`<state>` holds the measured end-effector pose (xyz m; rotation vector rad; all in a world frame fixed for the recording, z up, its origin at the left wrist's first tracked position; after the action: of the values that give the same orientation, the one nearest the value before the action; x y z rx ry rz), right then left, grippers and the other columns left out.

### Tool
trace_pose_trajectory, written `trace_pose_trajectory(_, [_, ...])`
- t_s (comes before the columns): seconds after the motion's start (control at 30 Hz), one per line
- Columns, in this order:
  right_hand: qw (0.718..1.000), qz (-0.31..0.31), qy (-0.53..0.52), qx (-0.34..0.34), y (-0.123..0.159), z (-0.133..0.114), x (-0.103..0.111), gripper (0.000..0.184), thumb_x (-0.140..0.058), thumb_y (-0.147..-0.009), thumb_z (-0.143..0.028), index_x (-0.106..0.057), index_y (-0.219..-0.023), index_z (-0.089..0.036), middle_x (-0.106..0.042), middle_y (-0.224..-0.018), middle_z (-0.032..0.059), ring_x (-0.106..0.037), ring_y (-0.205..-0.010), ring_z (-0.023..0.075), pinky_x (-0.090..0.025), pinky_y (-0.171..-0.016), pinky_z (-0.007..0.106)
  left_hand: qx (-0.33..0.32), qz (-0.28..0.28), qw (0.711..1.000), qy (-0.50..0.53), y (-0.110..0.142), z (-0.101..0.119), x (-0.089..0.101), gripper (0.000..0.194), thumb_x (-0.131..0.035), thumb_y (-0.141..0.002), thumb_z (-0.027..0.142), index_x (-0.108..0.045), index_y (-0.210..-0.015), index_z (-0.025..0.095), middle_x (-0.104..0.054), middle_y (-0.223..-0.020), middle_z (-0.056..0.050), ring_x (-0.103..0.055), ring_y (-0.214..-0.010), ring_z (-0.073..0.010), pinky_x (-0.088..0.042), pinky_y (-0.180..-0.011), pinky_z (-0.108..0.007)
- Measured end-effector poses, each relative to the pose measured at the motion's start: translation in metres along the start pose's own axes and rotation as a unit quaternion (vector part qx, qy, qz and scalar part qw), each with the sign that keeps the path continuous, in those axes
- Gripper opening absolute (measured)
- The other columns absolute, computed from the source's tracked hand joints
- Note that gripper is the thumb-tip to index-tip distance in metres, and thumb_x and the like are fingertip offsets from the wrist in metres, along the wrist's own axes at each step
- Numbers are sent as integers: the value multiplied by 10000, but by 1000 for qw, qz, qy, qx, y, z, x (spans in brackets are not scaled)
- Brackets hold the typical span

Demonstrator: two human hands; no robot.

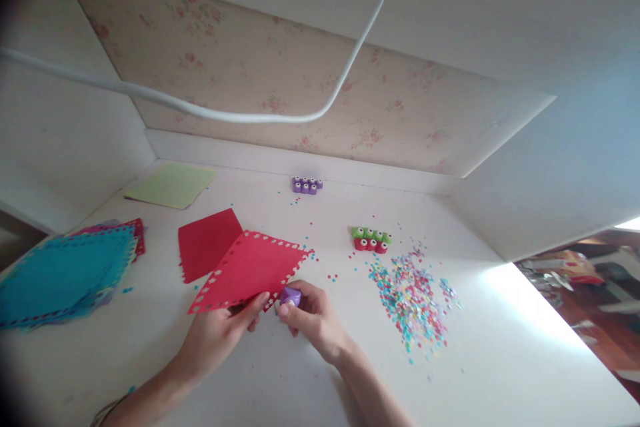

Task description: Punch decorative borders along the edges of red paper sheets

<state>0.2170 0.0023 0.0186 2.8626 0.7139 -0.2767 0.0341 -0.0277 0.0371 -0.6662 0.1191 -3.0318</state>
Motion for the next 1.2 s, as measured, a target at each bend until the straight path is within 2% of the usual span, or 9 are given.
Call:
trace_pose_trajectory(0.2, [1000, -7, -2, 7, 1, 3, 2, 303, -734, -801, -432, -619, -838, -154, -511, -634, -34, -432, -529, 82, -377, -482, 209, -14, -20, 1000, -2, 1, -2, -3, 388, -529, -919, 423, -597, -605, 206, -598, -521, 24, -590, -496, -140, -440, -552, -223])
trace_pose_trajectory(0.4, [1000, 1, -1, 8, 1, 1, 4, 307, -758, -779, -417, -618, -854, -155, -497, -648, -35, -447, -539, 83, -394, -486, 209, -42, 11, 999, -32, -1, -2, 1, 369, -540, -923, 384, -596, -604, 206, -569, -513, 31, -565, -489, -136, -430, -538, -223])
trace_pose_trajectory(0.57, [1000, -3, -6, 14, 1, 1, 4, 300, -768, -771, -406, -598, -799, -161, -502, -656, -31, -448, -550, 83, -388, -488, 205, -74, 10, 997, -25, -1, -3, 0, 384, -537, -929, 368, -588, -589, 195, -560, -488, 47, -569, -453, -114, -430, -518, -203])
trace_pose_trajectory(0.87, [1000, -25, -15, 12, 1, 2, 4, 287, -774, -764, -401, -636, -829, -158, -492, -678, -29, -450, -554, 78, -380, -493, 203, -103, 37, 994, -24, 1, -1, -3, 317, -570, -915, 313, -655, -633, 196, -581, -485, 49, -576, -451, -112, -456, -530, -199])
trace_pose_trajectory(1.03, [999, -23, -18, 12, 1, 2, 4, 287, -774, -765, -400, -641, -835, -156, -490, -670, -31, -443, -549, 77, -379, -488, 200, -102, 45, 994, -23, -1, -3, -2, 240, -583, -912, 318, -718, -759, 192, -587, -486, 46, -572, -452, -124, -476, -554, -214])
trace_pose_trajectory(1.2, [1000, -19, -18, 9, 1, 2, 4, 290, -777, -762, -400, -628, -814, -156, -493, -656, -34, -453, -540, 77, -385, -485, 199, -106, 28, 994, -13, -1, -4, -1, 225, -574, -919, 314, -740, -825, 195, -616, -510, 43, -568, -443, -126, -490, -571, -221])
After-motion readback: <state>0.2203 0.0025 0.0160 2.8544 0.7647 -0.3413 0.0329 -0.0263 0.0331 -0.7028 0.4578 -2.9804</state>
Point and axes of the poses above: each hand's wrist, its own y-axis away from the middle knuckle, its own x-axis out of the back of the hand, z = x × y, the point moved 1 cm from there along -y, towards the middle knuckle
